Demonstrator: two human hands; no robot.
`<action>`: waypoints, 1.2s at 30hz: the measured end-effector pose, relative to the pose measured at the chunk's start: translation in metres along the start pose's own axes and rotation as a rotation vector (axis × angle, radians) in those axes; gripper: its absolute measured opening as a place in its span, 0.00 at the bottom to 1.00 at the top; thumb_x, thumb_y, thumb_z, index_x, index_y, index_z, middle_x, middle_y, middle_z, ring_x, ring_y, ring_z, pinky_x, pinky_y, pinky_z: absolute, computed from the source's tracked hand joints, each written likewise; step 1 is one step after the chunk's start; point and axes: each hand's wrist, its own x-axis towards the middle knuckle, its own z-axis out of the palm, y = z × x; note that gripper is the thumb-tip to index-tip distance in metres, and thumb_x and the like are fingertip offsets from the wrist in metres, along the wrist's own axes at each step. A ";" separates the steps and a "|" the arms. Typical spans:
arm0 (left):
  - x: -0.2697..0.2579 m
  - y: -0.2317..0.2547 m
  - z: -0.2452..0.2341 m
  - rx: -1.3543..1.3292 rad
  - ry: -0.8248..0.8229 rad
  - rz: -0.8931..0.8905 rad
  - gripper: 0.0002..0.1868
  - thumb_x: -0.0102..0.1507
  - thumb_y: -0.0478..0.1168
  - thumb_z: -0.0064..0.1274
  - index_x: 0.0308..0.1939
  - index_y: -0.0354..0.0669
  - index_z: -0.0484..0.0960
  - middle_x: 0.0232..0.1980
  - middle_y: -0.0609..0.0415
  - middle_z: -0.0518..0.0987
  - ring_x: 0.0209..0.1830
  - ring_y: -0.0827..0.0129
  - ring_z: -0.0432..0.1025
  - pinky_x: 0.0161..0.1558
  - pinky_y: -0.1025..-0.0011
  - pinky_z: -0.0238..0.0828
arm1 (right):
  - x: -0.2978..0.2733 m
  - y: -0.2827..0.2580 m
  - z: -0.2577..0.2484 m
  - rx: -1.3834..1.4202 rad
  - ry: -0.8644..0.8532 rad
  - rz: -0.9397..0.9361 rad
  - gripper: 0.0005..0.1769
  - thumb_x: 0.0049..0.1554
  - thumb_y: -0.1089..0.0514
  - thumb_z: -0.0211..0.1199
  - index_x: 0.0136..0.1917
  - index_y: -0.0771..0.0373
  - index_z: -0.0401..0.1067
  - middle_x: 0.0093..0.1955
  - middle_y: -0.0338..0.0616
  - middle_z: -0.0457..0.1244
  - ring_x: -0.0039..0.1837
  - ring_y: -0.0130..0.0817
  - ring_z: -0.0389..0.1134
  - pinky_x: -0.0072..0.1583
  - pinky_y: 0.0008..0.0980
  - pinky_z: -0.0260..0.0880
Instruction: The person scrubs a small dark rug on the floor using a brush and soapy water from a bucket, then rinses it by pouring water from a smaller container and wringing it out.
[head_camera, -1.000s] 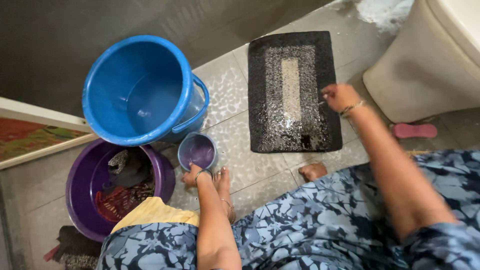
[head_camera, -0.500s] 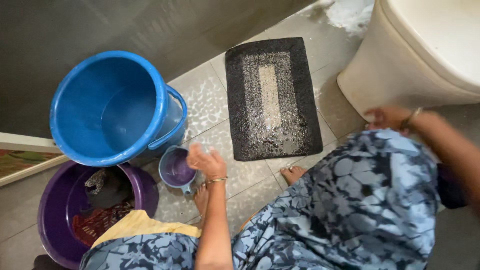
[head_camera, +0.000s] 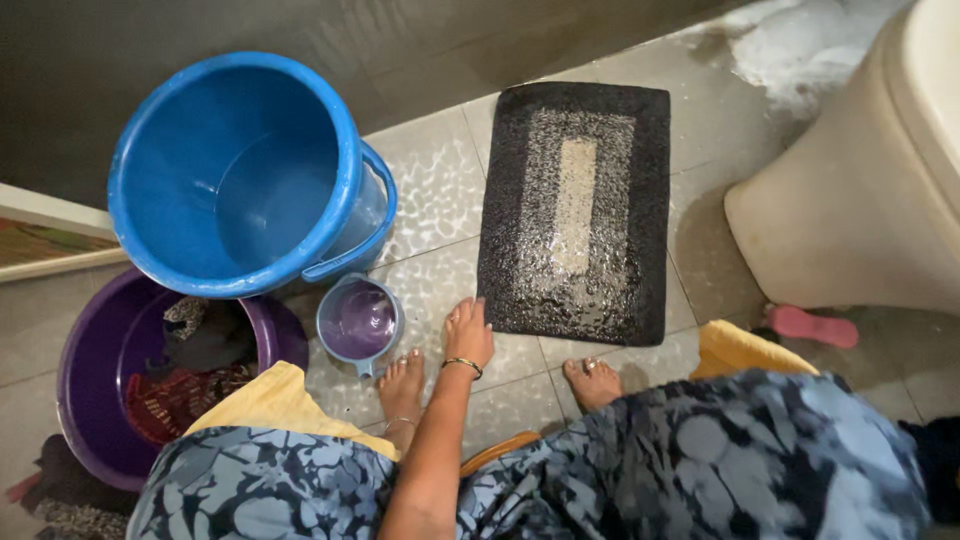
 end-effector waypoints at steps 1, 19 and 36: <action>0.003 -0.001 0.005 0.014 -0.009 0.006 0.32 0.61 0.40 0.55 0.69 0.41 0.67 0.69 0.42 0.66 0.72 0.48 0.58 0.71 0.51 0.50 | 0.001 -0.005 0.004 -0.022 0.002 -0.008 0.17 0.65 0.45 0.47 0.65 0.43 0.66 0.59 0.50 0.67 0.61 0.51 0.68 0.60 0.49 0.68; 0.090 0.042 0.033 0.133 -0.447 -0.121 0.35 0.71 0.63 0.30 0.80 0.77 0.38 0.85 0.53 0.24 0.83 0.46 0.19 0.71 0.27 0.14 | 0.121 0.107 -0.140 -0.257 0.070 -0.129 0.42 0.58 0.43 0.58 0.81 0.37 0.46 0.74 0.69 0.50 0.61 0.62 0.61 0.64 0.52 0.64; 0.055 -0.041 0.075 0.050 0.077 -0.324 0.44 0.71 0.57 0.38 0.82 0.39 0.39 0.86 0.49 0.37 0.86 0.57 0.31 0.76 0.40 0.18 | 0.172 0.035 -0.163 0.326 0.105 -0.042 0.40 0.63 0.45 0.56 0.84 0.37 0.44 0.66 0.76 0.53 0.60 0.67 0.62 0.64 0.53 0.64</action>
